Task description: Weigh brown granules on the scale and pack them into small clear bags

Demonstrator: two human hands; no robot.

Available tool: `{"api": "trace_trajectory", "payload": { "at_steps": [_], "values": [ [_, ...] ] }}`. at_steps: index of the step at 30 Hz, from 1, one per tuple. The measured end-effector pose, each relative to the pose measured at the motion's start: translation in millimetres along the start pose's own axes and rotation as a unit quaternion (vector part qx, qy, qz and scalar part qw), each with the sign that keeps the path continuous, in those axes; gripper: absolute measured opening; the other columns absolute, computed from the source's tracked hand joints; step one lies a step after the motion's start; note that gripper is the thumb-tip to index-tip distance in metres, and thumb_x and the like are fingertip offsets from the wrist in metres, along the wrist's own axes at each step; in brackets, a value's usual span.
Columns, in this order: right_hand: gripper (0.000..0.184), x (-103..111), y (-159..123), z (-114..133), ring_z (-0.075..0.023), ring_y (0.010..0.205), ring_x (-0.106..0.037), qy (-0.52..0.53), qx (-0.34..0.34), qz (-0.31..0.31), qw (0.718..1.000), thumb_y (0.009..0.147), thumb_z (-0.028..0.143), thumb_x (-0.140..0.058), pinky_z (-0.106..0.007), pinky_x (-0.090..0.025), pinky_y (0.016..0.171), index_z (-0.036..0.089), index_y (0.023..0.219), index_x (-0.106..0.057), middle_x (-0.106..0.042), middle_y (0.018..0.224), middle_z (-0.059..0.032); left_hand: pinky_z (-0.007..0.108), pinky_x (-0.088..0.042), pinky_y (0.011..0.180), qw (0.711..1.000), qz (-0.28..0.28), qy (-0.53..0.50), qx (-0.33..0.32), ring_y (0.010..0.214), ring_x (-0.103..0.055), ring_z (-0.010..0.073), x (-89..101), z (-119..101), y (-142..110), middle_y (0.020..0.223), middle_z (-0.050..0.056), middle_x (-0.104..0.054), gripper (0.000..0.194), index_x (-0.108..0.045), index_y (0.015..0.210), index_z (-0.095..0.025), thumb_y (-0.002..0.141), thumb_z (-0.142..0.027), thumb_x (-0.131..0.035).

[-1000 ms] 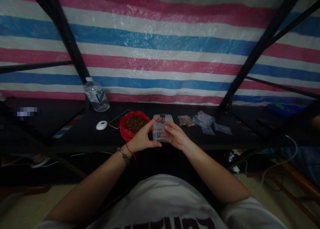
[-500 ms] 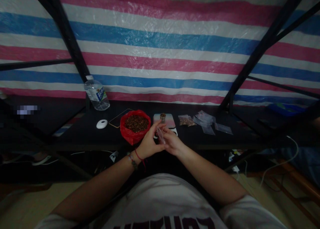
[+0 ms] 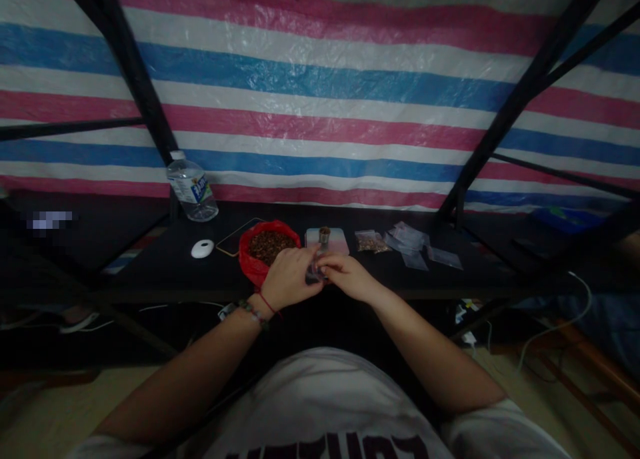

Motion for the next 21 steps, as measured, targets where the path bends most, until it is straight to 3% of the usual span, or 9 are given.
{"api": "trace_trajectory", "payload": {
  "at_steps": [2,6,10,18,21],
  "values": [
    [0.017,-4,1,0,-0.0169,0.09,-0.062,-0.078,0.01,0.014,0.997,0.079,0.012,-0.057,-0.031,-0.047,0.085,0.02,0.081,-0.072,-0.069,0.091,-0.0026,0.043,-0.045,0.092,0.999,0.019,0.026,-0.012,0.1,-0.061,0.0281,-3.8,-7,-2,0.108,0.011,-0.065,0.057,-0.051,0.126,-0.017,0.076,-0.04,-0.064],
    [0.014,-15,2,-15,-0.0155,0.075,-0.062,-0.175,-0.023,0.063,0.982,0.076,0.009,-0.061,-0.027,-0.046,0.075,0.017,0.071,-0.071,-0.069,0.078,-0.0021,0.041,-0.046,0.087,0.998,0.051,0.042,-0.021,0.097,-0.06,0.0269,-9.4,-18,-3,0.107,0.009,-0.064,0.054,-0.052,0.123,-0.018,0.075,-0.039,-0.063],
    [0.018,-16,3,-18,-0.0188,0.086,-0.063,-0.207,-0.024,0.066,0.976,0.069,0.013,-0.072,-0.029,-0.046,0.08,0.017,0.086,-0.072,-0.071,0.094,-0.0055,0.039,-0.047,0.084,0.996,0.071,0.05,-0.007,0.098,-0.059,0.0261,-10.7,-17,-2,0.109,0.009,-0.063,0.058,-0.05,0.126,-0.018,0.071,-0.033,-0.065],
    [0.009,-14,1,-5,-0.019,0.08,-0.062,-0.11,0.019,0.042,0.993,0.077,0.019,-0.064,-0.032,-0.046,0.076,0.021,0.082,-0.072,-0.07,0.085,-0.0026,0.041,-0.047,0.089,0.999,0.042,-0.015,-0.029,0.101,-0.059,0.028,-5.2,-10,-2,0.111,0.01,-0.063,0.055,-0.052,0.123,-0.018,0.074,-0.042,-0.064],
    [0.015,0,6,-13,-0.0186,0.081,-0.061,-0.044,0.013,-0.023,0.999,0.084,0.026,-0.057,-0.032,-0.046,0.078,0.022,0.079,-0.07,-0.068,0.082,-0.0016,0.041,-0.047,0.09,0.999,0.02,-0.034,-0.016,0.101,-0.06,0.0282,-1.7,1,0,0.109,0.011,-0.064,0.051,-0.055,0.118,-0.018,0.075,-0.045,-0.063]
  ]
}}
Point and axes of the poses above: each hand's wrist, its own y-axis towards the middle knuckle, its own x-axis out of the back of the hand, z = x × y, the point moved 10 cm from there along y, towards the middle knuckle
